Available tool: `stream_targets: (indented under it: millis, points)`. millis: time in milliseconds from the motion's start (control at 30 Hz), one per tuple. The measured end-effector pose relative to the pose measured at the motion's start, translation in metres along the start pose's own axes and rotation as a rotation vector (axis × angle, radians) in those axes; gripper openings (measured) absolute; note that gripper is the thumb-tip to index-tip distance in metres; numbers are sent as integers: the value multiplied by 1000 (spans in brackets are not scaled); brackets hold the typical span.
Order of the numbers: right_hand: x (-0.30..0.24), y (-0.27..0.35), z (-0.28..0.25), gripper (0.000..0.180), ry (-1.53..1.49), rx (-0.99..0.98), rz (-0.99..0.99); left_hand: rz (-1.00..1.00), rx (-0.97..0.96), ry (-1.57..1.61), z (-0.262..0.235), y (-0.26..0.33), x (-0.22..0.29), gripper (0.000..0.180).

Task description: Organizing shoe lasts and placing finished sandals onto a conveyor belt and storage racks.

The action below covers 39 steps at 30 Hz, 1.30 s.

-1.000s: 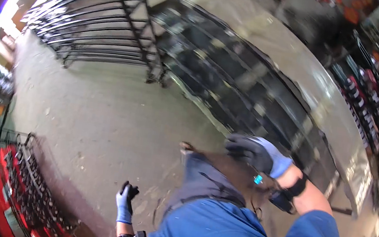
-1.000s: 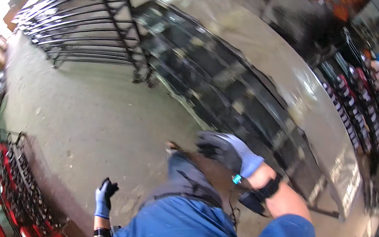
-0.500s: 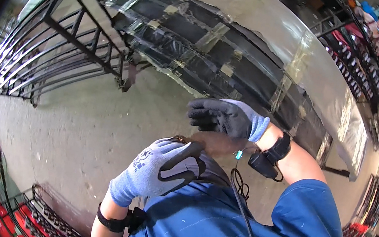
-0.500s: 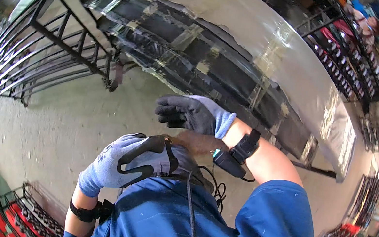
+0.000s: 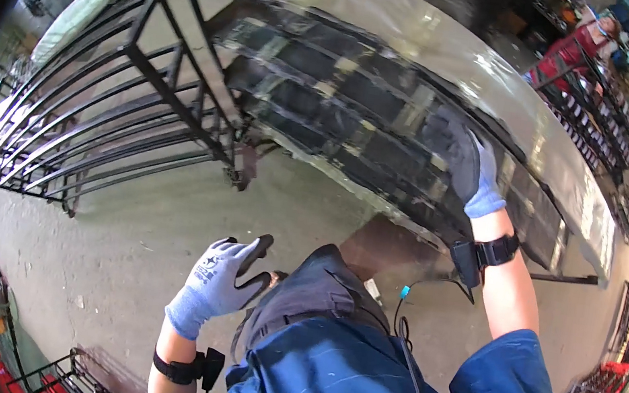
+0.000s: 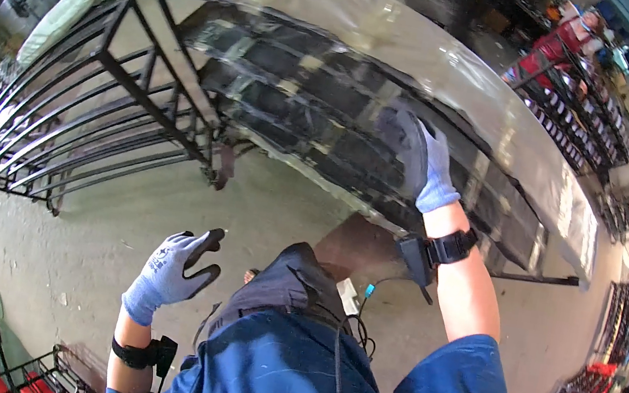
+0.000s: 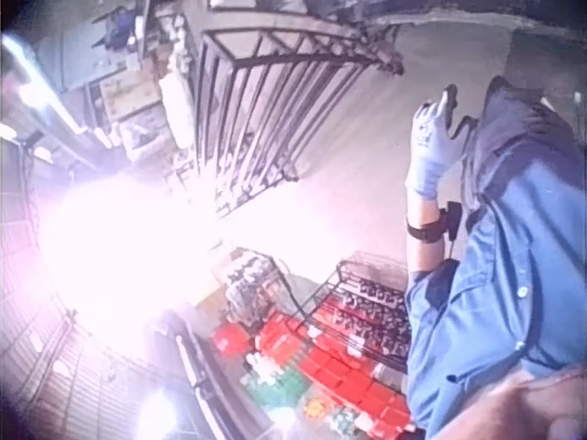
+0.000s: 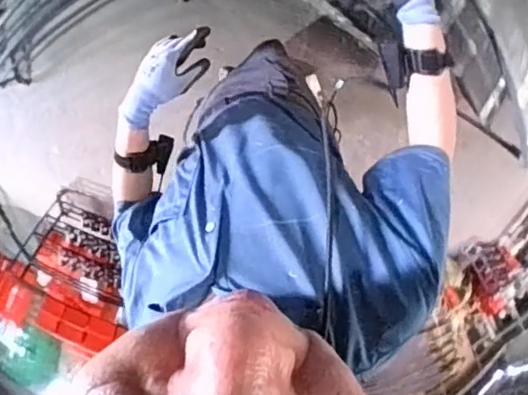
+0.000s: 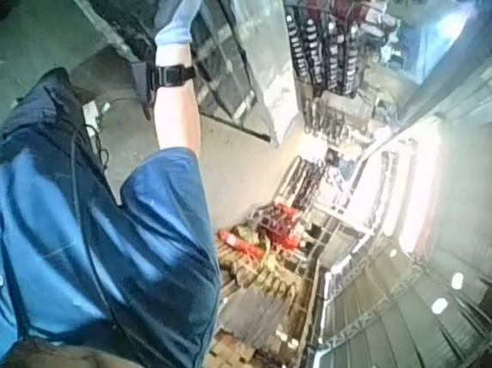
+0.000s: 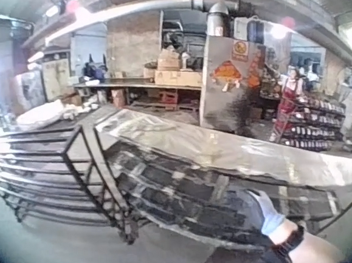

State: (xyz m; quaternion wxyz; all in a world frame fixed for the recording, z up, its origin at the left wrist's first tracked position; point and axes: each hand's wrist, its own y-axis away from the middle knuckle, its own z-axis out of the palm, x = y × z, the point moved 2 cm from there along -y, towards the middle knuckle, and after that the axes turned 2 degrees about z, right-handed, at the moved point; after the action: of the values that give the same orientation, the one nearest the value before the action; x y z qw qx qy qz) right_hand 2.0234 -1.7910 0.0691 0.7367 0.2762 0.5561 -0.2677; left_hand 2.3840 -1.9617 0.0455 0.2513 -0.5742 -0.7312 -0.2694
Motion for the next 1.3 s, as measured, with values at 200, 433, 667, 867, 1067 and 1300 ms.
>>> stream_targets:
  millis: [200,433,667,867,1067,1300]
  points:
    - [-37,-51,115,55,1620,53,-904,-159,235,-181,-98,37,-95,52]
    - [3,-179,156,78,1800,-9,-843,-228,627,-276,-242,39,-191,62]
    - [12,-227,195,79,2014,276,-454,-445,733,-901,-359,-4,-269,91]
    - [5,-241,233,76,2052,311,-332,-454,349,-1005,-384,-54,-333,81]
    - [12,-241,235,81,2013,317,-347,-536,512,-837,-384,-73,-379,22]
    - [16,-276,258,77,2130,336,-261,-595,589,-1129,-432,-142,-466,21]
